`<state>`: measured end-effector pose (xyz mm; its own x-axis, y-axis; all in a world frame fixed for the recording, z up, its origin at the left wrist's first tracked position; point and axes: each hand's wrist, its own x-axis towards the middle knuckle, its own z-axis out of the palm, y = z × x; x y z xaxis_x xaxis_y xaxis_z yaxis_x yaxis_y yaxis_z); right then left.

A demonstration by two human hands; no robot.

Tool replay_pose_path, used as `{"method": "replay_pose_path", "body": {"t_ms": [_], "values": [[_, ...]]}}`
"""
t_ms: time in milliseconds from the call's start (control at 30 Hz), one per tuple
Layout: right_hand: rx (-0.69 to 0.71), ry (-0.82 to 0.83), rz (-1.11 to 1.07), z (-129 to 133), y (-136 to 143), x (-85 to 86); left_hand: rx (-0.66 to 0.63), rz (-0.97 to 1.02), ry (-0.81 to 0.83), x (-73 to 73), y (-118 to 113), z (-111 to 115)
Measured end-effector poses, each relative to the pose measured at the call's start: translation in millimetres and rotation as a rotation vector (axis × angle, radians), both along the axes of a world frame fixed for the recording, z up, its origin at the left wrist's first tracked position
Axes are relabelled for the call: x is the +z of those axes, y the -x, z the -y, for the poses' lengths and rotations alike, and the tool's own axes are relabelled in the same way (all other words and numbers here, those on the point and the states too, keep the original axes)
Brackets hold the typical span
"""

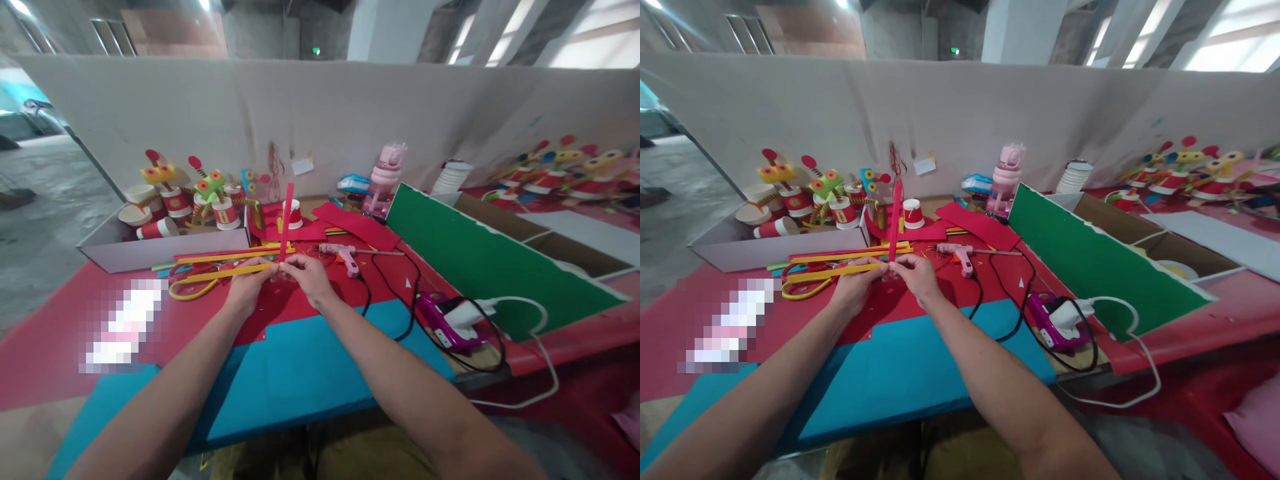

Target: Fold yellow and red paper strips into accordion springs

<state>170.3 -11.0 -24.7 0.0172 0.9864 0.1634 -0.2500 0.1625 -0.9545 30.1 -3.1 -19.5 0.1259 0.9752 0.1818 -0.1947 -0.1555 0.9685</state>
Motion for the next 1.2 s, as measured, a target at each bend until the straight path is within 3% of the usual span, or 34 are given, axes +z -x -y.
{"method": "replay_pose_path", "body": {"t_ms": [433, 600, 800, 1067, 1200], "values": [[0.032, 0.084, -0.146, 0.8, 1.0, 0.5, -0.032, 0.081, 0.038, 0.6, -1.7, 1.4], [0.11, 0.054, -0.067, 0.2, -0.8, 1.0, -0.026, 0.056, 0.031, 0.3, 0.0, 0.1], [0.031, 0.018, -0.057, -2.0, -0.5, 2.6, -0.05, 0.177, 0.102, 2.2, -3.2, 0.1], [0.082, 0.032, 0.004, -4.0, -4.7, 0.4, -0.072, 0.1, 0.066, 2.4, -0.6, 1.3], [0.036, -0.001, 0.054, -4.3, -6.8, 1.0, -0.068, 0.132, 0.066, 3.2, -0.6, 0.9]]}}
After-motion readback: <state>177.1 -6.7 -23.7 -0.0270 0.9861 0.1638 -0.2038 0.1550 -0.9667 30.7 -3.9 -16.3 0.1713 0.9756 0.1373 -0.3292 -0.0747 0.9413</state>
